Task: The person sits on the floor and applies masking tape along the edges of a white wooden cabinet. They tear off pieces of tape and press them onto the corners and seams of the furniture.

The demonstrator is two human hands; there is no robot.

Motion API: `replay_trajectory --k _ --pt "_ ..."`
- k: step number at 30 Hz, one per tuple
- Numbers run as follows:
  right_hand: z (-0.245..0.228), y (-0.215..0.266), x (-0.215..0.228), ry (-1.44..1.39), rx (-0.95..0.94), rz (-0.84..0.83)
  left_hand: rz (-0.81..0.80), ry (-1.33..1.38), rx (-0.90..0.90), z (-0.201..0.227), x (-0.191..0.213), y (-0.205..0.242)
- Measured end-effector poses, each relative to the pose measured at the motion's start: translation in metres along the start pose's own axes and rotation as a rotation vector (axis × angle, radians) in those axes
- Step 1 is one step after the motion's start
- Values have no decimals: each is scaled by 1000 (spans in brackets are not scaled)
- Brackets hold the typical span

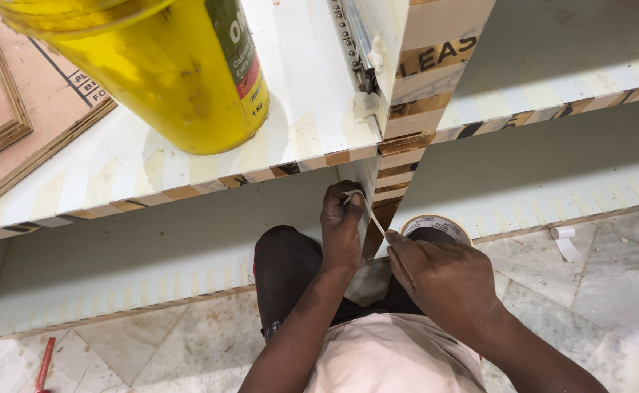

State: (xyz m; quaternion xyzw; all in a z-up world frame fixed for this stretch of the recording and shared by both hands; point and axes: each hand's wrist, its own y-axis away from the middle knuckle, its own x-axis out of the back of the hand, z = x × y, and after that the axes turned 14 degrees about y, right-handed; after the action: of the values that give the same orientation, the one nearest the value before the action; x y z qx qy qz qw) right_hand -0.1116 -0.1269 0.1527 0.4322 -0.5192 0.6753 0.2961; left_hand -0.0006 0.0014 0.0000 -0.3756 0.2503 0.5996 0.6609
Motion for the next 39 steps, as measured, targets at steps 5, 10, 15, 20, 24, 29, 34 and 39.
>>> replay_trajectory --k 5,10,15,20,24,29,34,39 --pt "-1 2 -2 -4 -13 31 19 -24 -7 -2 2 -1" --pt "0 4 -4 17 -6 9 21 -136 -25 5 -5 -4" --pt "9 6 -3 41 -34 17 5 -113 100 16 -7 -17" --pt "35 6 -8 95 -31 -15 29 -251 18 -7 8 -29" --pt "63 3 -8 114 42 -13 -39 -622 -174 5 1 -23" --pt "102 -2 -17 40 99 -29 -287 -730 -204 11 -20 -1" --pt "129 -9 -31 -41 89 -34 -264 -884 -181 3 -23 -10" --pt "148 -13 -45 -108 99 3 -239 -857 -135 0 -41 -12"
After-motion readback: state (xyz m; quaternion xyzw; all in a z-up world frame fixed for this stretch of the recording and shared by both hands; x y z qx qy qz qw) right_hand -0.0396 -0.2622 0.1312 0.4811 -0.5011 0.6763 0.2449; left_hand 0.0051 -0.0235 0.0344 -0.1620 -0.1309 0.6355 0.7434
